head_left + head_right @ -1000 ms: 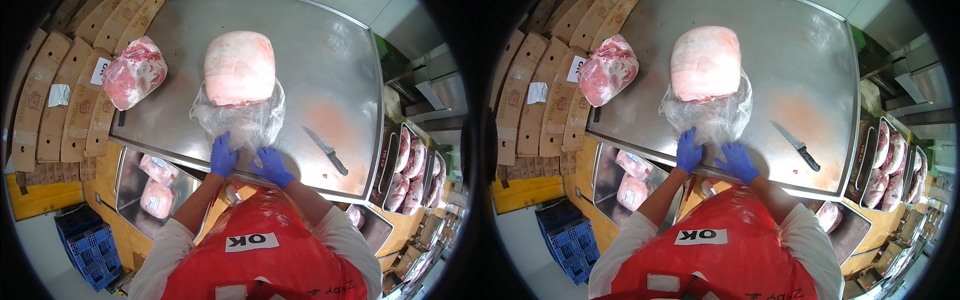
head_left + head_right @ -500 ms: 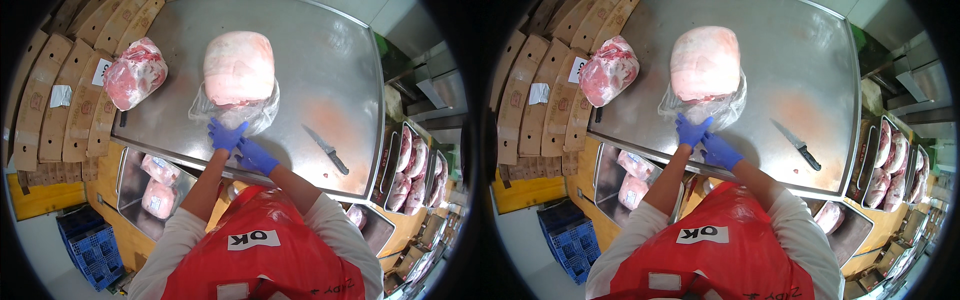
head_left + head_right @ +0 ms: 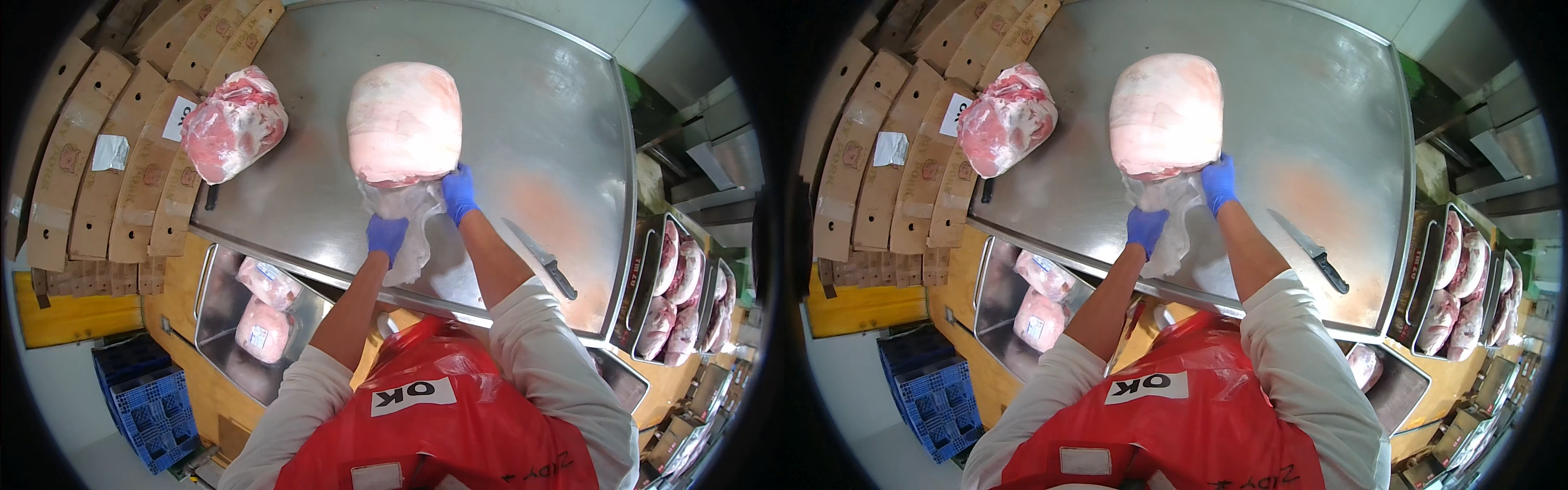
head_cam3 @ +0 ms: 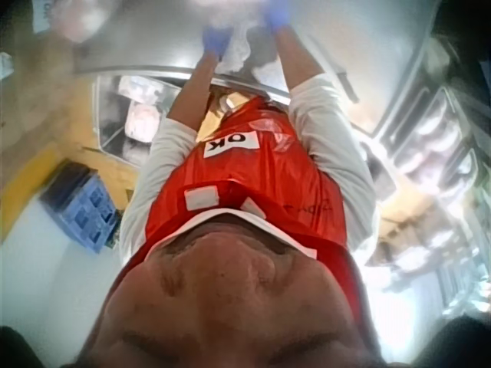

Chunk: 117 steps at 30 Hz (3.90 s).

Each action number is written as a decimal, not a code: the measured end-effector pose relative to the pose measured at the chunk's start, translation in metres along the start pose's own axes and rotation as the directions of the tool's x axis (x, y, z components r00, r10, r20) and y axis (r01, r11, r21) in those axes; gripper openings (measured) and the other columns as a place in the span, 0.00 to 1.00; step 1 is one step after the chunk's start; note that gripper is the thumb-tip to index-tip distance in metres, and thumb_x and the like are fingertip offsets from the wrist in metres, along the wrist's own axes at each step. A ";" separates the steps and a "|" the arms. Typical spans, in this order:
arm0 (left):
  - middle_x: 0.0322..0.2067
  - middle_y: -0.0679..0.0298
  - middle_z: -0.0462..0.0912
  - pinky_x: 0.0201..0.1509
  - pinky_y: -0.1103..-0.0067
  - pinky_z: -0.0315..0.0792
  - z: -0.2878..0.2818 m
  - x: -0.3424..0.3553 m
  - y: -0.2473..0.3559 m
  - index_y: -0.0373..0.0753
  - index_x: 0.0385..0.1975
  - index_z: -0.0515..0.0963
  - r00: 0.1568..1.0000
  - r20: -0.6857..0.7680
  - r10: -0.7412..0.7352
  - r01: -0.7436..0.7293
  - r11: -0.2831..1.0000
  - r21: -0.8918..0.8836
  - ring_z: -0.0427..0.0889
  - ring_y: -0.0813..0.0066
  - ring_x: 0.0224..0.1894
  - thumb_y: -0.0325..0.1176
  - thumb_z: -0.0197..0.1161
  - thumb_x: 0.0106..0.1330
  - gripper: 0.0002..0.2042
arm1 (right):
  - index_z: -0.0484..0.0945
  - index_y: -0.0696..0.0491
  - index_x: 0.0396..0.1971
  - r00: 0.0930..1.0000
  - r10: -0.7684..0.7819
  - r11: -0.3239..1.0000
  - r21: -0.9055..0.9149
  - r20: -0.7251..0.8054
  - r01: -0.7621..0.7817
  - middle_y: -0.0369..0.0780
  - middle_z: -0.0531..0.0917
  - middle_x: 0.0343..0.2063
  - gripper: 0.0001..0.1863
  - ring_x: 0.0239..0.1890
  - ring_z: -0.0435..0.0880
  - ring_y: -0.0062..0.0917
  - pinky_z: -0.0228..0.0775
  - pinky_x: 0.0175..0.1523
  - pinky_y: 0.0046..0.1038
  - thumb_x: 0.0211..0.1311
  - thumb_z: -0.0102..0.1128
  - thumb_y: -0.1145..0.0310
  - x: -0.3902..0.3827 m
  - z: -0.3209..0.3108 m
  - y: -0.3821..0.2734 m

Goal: The person unwraps a large piece of pork from plastic packaging on a stainless steel table. They then use a knife to cut the meat into smaller portions.

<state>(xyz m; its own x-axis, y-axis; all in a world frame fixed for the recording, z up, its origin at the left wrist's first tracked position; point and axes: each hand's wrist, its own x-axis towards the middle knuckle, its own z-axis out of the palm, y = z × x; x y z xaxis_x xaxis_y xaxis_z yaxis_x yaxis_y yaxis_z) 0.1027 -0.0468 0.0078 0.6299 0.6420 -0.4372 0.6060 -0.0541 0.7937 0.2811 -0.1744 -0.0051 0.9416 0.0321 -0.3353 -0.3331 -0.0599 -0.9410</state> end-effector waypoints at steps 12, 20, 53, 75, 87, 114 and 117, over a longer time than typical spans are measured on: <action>0.42 0.56 0.88 0.47 0.68 0.84 -0.110 -0.052 -0.007 0.31 0.54 0.82 0.854 0.504 -0.129 0.404 0.774 -0.488 0.88 0.63 0.41 0.31 0.68 0.67 0.18 | 0.83 0.60 0.37 0.967 -0.134 0.954 -0.236 0.218 0.186 0.35 0.82 0.26 0.12 0.30 0.75 0.19 0.72 0.36 0.30 0.73 0.57 0.67 -0.091 -0.097 0.022; 0.50 0.59 0.85 0.55 0.73 0.79 -0.156 -0.149 -0.050 0.34 0.60 0.76 0.780 0.626 -0.015 0.533 0.540 -0.651 0.85 0.69 0.49 0.33 0.60 0.76 0.17 | 0.83 0.55 0.38 0.833 0.252 0.967 -0.099 0.493 -0.234 0.29 0.80 0.30 0.08 0.34 0.75 0.14 0.70 0.40 0.21 0.75 0.60 0.67 -0.223 -0.144 0.010; 0.58 0.61 0.81 0.66 0.70 0.74 -0.273 -0.259 0.024 0.36 0.66 0.73 0.947 0.245 0.207 -0.071 0.880 -0.471 0.80 0.66 0.60 0.28 0.72 0.63 0.29 | 0.82 0.58 0.29 0.852 -0.239 0.948 -0.077 0.465 0.307 0.33 0.83 0.27 0.11 0.32 0.78 0.16 0.72 0.42 0.24 0.67 0.50 0.77 -0.278 -0.153 -0.076; 0.52 0.59 0.87 0.59 0.73 0.77 -0.369 -0.275 -0.012 0.31 0.60 0.80 0.978 -0.154 0.140 -0.187 0.919 -0.346 0.85 0.69 0.53 0.25 0.70 0.65 0.22 | 0.79 0.46 0.60 0.610 -0.605 0.243 -0.610 0.512 0.754 0.50 0.77 0.63 0.24 0.57 0.83 0.51 0.78 0.56 0.44 0.66 0.54 0.80 -0.098 -0.175 -0.144; 0.51 0.56 0.87 0.59 0.72 0.77 -0.302 -0.245 0.023 0.29 0.58 0.79 0.896 -0.221 0.384 -0.416 0.901 -0.120 0.85 0.68 0.53 0.26 0.70 0.67 0.20 | 0.81 0.60 0.34 0.737 -0.573 0.394 -0.668 0.360 0.632 0.49 0.85 0.25 0.08 0.33 0.89 0.45 0.84 0.42 0.41 0.68 0.58 0.69 0.089 -0.079 -0.266; 0.61 0.44 0.78 0.70 0.59 0.70 0.002 -0.024 0.219 0.34 0.63 0.75 0.670 0.259 0.696 -0.611 0.318 0.725 0.76 0.44 0.64 0.31 0.59 0.64 0.25 | 0.82 0.56 0.40 0.678 -0.631 0.161 -0.790 0.378 0.591 0.49 0.81 0.43 0.13 0.45 0.84 0.46 0.82 0.45 0.46 0.61 0.67 0.63 -0.069 -0.100 -0.165; 0.56 0.44 0.81 0.66 0.58 0.73 0.006 -0.035 0.220 0.34 0.57 0.78 0.657 0.257 0.709 -0.618 0.312 0.722 0.80 0.43 0.59 0.30 0.58 0.64 0.20 | 0.82 0.57 0.41 0.737 -0.591 0.169 -0.842 0.329 0.512 0.51 0.82 0.44 0.15 0.45 0.85 0.46 0.82 0.47 0.46 0.62 0.68 0.62 -0.060 -0.097 -0.162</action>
<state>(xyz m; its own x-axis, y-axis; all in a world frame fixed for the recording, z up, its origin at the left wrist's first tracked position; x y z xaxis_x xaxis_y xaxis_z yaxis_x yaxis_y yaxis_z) 0.2173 -0.0856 0.1951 0.9681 0.1872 0.1666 0.1503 -0.9656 0.2122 0.2833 -0.2638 0.1715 0.8737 0.3877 0.2938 0.4682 -0.8340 -0.2920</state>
